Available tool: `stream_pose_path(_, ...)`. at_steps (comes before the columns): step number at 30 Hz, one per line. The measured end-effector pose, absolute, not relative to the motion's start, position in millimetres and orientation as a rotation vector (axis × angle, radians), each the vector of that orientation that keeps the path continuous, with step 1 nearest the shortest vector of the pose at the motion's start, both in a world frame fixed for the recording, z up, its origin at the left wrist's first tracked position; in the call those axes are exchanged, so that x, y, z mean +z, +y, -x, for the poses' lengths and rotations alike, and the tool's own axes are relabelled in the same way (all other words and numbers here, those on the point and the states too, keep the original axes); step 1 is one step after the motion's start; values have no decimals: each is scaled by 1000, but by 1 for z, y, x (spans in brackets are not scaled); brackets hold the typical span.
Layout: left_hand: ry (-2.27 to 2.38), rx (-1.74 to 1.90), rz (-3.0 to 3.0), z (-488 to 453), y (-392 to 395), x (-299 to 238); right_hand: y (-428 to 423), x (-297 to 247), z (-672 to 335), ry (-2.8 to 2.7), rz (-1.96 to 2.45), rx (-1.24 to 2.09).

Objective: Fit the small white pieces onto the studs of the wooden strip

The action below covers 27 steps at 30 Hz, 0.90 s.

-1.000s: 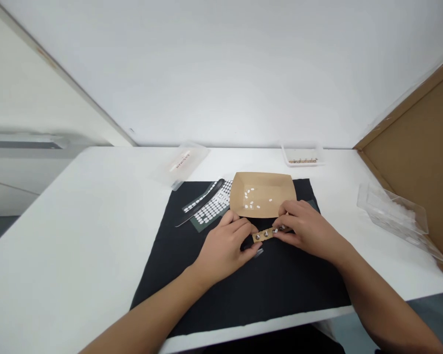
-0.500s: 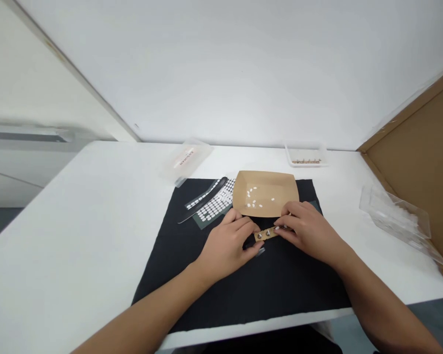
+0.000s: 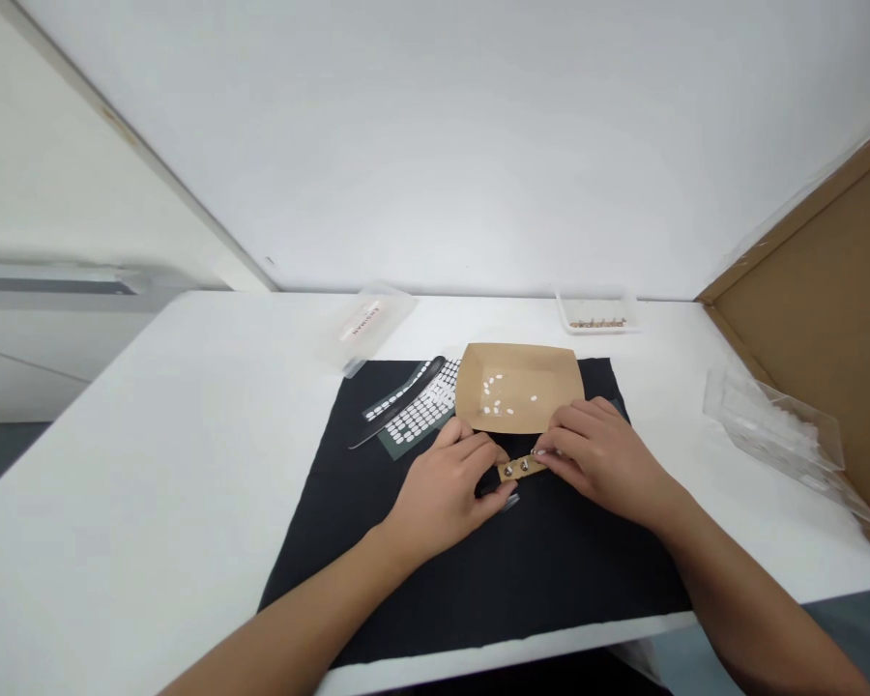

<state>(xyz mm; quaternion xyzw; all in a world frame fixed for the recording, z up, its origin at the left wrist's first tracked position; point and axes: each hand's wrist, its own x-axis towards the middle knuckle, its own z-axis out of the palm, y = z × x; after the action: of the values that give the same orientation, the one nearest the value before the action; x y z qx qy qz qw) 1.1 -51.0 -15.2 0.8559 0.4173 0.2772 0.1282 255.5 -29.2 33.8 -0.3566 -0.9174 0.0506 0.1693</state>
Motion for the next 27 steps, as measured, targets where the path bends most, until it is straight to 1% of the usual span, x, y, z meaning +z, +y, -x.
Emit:
stream_pose_path(5,1134,877,-2540,1,-51,-11,-32,33,-252,-2393,866,369)
stream_pose_path(12,871,1278,-2466,0,-57,4,-38,27,-239,-2204,722,640)
stream_pose_path(16,751,1331,-2407,-3,-58,5,-44,29,-232,-2127,695,736)
stream_pose_path(22,699,1444,-2316,-3,-53,5,-44,26,-233,-2015,749,911)
stream_pose_path(27,695,1433,-2260,-1,-50,7,-41,27,-236,-2005,735,932)
